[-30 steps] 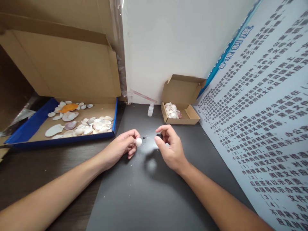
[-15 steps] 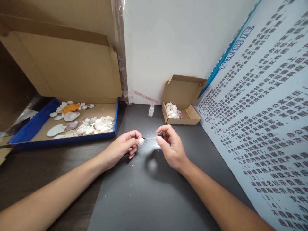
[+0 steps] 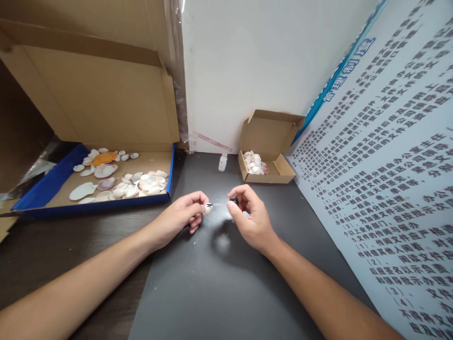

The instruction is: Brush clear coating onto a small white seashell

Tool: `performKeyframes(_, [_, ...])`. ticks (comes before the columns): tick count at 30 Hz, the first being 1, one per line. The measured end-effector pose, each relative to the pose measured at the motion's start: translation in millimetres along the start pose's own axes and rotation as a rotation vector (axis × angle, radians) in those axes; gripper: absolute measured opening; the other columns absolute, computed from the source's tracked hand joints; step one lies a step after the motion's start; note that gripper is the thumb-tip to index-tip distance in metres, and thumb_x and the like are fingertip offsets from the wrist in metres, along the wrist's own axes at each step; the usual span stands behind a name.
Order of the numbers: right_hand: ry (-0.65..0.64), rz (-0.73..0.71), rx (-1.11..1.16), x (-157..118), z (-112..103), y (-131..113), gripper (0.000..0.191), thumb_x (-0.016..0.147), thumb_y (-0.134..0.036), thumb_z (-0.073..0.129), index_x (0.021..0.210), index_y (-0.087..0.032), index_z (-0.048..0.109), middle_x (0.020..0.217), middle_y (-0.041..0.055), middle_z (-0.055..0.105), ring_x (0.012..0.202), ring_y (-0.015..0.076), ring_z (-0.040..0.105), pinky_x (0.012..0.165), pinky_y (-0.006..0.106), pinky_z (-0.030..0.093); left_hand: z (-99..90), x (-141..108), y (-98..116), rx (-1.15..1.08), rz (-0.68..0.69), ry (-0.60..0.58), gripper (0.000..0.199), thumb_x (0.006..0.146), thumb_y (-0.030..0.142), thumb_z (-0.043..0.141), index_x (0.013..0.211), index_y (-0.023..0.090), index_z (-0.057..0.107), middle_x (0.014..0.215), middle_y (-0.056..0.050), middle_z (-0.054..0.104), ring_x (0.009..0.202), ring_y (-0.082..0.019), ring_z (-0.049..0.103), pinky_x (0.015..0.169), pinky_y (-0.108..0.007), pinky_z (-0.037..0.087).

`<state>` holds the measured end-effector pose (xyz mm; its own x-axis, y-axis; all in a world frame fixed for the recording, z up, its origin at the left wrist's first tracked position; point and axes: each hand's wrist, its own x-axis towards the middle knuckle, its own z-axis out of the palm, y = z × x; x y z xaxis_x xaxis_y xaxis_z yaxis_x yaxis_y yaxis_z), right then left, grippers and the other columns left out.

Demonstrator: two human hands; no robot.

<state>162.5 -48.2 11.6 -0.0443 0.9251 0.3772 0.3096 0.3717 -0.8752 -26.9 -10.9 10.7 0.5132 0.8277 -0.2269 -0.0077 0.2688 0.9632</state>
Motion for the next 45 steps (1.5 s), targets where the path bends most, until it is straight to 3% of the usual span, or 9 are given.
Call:
performKeyframes(12, [0.012, 0.017, 0.008, 2.2, -1.8, 1.7, 0.006, 0.087, -0.027, 0.057, 0.089, -0.021, 0.054, 0.062, -0.0066, 0.039, 0.054, 0.0111, 0.038, 0.051, 0.024, 0.032, 0.5, -0.3, 4.1, -0.110, -0.044, 0.028, 0.027, 0.075, 0.037, 0.070, 0.081, 0.020, 0.050, 0.047, 0.009, 0.044, 0.040, -0.006, 0.037, 0.040, -0.016, 0.033])
performKeyframes(33, [-0.001, 0.025, -0.111, 0.0, 0.3, -1.8, 0.006, 0.080, -0.022, 0.059, 0.081, -0.021, 0.053, 0.056, -0.0089, 0.033, 0.050, 0.0095, 0.034, 0.049, 0.022, 0.030, -1.0, -1.1, 3.3, -0.143, -0.052, 0.055, 0.024, 0.076, 0.033, 0.069, 0.079, 0.021, 0.048, 0.048, 0.006, 0.051, 0.044, -0.007, 0.044, 0.039, -0.013, 0.034])
performKeyframes(45, [-0.042, 0.022, -0.016, 0.1, 0.7, -2.4, 0.007, 0.086, -0.026, 0.055, 0.089, -0.020, 0.057, 0.059, -0.0075, 0.036, 0.051, 0.0101, 0.037, 0.050, 0.023, 0.031, -0.6, -0.7, 4.2, -0.134, -0.053, 0.049, 0.025, 0.076, 0.035, 0.069, 0.079, 0.021, 0.048, 0.048, 0.006, 0.050, 0.044, -0.007, 0.042, 0.040, -0.014, 0.033])
